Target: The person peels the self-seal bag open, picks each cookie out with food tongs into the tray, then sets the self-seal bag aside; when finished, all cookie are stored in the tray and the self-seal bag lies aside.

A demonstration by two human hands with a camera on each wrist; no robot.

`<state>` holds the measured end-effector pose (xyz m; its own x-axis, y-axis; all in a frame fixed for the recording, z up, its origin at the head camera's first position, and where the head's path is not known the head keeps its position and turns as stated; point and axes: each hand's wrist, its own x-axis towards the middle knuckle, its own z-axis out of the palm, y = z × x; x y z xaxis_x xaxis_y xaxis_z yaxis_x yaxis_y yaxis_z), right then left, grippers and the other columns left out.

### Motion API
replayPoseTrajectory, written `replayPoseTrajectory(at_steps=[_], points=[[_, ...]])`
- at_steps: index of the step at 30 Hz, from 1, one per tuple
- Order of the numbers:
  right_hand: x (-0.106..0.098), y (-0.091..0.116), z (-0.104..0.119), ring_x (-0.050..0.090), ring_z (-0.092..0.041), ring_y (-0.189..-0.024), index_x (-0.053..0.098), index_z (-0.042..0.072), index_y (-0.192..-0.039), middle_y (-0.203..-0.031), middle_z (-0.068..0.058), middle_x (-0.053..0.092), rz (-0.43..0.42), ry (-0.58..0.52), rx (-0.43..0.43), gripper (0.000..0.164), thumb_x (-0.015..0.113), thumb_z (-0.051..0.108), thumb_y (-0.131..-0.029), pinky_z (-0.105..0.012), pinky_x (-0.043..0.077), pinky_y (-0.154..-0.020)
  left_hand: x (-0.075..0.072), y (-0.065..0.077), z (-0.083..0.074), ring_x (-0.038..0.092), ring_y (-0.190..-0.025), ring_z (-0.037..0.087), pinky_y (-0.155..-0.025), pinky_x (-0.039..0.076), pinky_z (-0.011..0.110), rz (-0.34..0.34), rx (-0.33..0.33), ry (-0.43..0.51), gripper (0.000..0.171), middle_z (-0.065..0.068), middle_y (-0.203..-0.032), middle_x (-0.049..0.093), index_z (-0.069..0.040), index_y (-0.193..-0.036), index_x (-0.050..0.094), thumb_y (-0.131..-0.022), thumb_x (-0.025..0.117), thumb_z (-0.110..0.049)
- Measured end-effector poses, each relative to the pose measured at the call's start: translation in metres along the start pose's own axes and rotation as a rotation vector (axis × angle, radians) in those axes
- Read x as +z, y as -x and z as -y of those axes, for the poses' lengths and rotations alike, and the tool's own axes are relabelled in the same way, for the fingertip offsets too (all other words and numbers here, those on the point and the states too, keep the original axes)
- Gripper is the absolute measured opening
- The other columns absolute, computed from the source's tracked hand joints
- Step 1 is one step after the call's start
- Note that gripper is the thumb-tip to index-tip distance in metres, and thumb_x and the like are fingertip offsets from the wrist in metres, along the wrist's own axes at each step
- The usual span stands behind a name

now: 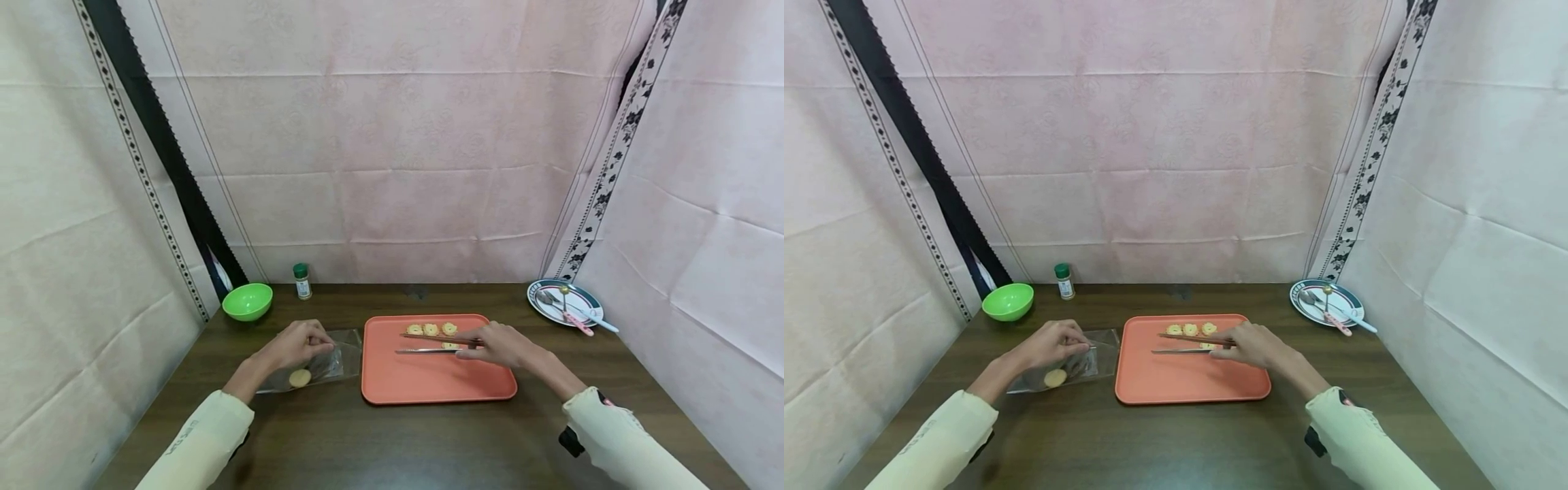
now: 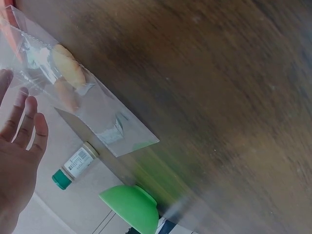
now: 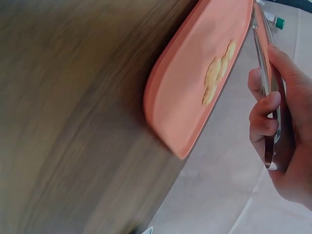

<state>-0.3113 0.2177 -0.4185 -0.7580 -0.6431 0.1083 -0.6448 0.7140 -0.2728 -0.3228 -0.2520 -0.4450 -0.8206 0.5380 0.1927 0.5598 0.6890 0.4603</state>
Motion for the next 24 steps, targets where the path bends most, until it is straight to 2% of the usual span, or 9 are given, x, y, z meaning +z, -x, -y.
replayPoseTrajectory(at_steps=[7, 12, 19, 24], points=[[0.009, -0.021, 0.022, 0.043, 0.000, -0.060, 0.069, 0.026, -0.138, -0.072, 0.012, 0.060, 0.013, -0.022, -0.065, 0.042, 0.068, 0.045, -0.101, -0.025, 0.037, -0.058, -0.001, 0.001, 0.000, 0.061, -0.085, 0.008, -0.070, 0.052, 0.027, -0.002, -0.007, -0.001, 0.015, -0.006, -0.099, 0.066, -0.014, -0.108, 0.083, -0.101, 0.072, -0.022], [0.015, -0.035, 0.034, 0.049, 0.000, -0.062, 0.069, 0.027, -0.139, -0.081, 0.014, 0.067, -0.002, -0.009, -0.109, 0.042, 0.068, 0.043, -0.101, -0.025, 0.041, -0.059, -0.002, 0.001, -0.002, 0.060, -0.085, 0.008, -0.070, 0.052, 0.027, -0.001, -0.018, -0.007, 0.015, -0.007, -0.098, 0.066, -0.015, -0.108, 0.083, -0.101, 0.072, -0.023], [0.027, -0.051, 0.046, 0.046, -0.001, -0.058, 0.067, 0.021, -0.142, -0.073, 0.014, 0.062, 0.042, -0.017, -0.087, 0.046, 0.069, 0.042, -0.101, -0.024, 0.039, -0.057, -0.003, 0.003, -0.003, 0.059, -0.084, 0.008, -0.069, 0.052, 0.028, -0.005, -0.007, -0.007, 0.015, -0.007, -0.098, 0.066, -0.016, -0.108, 0.083, -0.101, 0.072, -0.022], [0.035, -0.061, 0.053, 0.048, -0.002, -0.060, 0.066, 0.023, -0.143, -0.079, 0.016, 0.063, 0.062, -0.048, -0.064, 0.047, 0.067, 0.045, -0.101, -0.024, 0.040, -0.058, -0.004, 0.003, -0.003, 0.059, -0.083, 0.007, -0.069, 0.052, 0.027, -0.003, -0.003, -0.008, 0.015, -0.008, -0.098, 0.065, -0.017, -0.108, 0.083, -0.101, 0.071, -0.023]])
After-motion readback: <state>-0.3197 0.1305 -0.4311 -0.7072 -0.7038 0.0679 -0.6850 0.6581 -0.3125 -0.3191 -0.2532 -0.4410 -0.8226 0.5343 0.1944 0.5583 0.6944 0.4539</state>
